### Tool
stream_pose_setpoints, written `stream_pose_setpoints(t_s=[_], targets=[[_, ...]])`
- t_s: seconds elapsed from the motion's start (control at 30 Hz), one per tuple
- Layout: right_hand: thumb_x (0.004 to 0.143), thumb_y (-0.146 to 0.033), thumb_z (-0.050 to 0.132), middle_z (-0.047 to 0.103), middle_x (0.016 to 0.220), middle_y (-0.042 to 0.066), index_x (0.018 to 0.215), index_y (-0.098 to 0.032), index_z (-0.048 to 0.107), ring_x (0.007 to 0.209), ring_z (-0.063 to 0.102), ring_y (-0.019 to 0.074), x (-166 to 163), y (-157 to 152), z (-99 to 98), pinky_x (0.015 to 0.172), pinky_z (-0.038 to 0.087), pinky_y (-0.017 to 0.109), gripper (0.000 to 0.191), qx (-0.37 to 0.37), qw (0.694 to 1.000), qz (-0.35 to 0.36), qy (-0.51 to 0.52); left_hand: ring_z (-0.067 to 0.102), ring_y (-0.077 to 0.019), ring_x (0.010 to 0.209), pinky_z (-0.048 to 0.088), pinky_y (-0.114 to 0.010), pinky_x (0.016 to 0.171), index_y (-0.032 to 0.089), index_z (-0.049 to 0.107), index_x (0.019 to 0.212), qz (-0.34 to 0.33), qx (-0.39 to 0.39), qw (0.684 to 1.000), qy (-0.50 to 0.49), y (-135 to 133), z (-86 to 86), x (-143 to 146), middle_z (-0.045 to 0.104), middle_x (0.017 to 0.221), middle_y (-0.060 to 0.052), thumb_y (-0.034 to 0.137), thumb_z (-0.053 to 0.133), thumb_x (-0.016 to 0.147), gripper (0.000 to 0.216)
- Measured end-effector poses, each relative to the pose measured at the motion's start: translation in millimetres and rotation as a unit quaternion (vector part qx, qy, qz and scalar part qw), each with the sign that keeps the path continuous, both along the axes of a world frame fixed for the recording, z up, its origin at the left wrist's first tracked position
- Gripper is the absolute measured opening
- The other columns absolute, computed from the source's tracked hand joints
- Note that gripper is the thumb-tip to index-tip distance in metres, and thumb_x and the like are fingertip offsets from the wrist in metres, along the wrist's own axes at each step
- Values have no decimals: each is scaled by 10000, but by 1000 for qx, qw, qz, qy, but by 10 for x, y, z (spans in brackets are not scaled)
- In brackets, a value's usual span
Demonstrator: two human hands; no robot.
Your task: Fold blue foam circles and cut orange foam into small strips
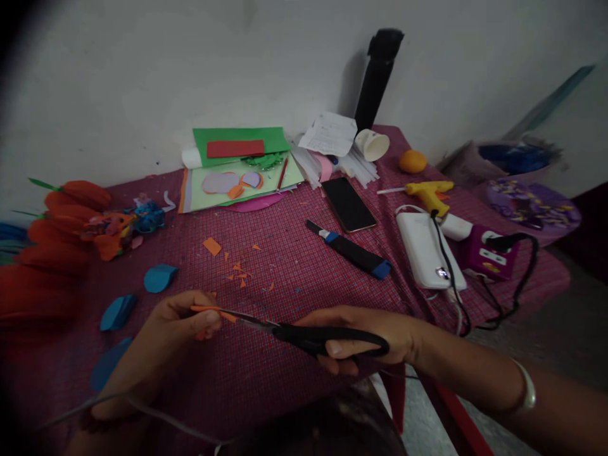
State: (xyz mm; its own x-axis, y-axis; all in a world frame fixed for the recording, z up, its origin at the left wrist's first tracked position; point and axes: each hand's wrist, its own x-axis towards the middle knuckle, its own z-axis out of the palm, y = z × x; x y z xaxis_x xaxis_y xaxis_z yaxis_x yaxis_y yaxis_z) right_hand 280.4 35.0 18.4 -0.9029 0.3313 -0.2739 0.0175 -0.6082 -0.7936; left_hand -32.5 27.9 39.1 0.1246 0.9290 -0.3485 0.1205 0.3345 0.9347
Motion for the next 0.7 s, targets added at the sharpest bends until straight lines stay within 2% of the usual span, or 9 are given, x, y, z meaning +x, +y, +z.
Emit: stream_pose_setpoints(t_s=[0.17,0.5,0.7], targets=[[790,-493,678,549,751,3,1280,-120,522,527,441,43,14,-4,44,450,331,142,636,-4,1000,-25,8,496,-84,478,382,-189,461,181,667,604,24,0,1000,-2,-5,0,-62,604,536,20,243,728,691,123],[821,-492,642,544,752,2,1331,-132,473,542,444,50,37,10,20,455,328,146,647,19,1000,-5,3,492,-95,526,388,-209,515,181,645,571,-23,11,1000,7,-9,-18,-61,573,535,24,231,714,702,156],[807,-511,645,538,734,1,1309,-112,497,524,433,53,5,18,48,440,320,155,658,26,1000,8,-8,462,-101,523,363,-222,516,184,614,549,-67,-3,998,15,-29,-3,-40,542,526,26,251,725,701,200]])
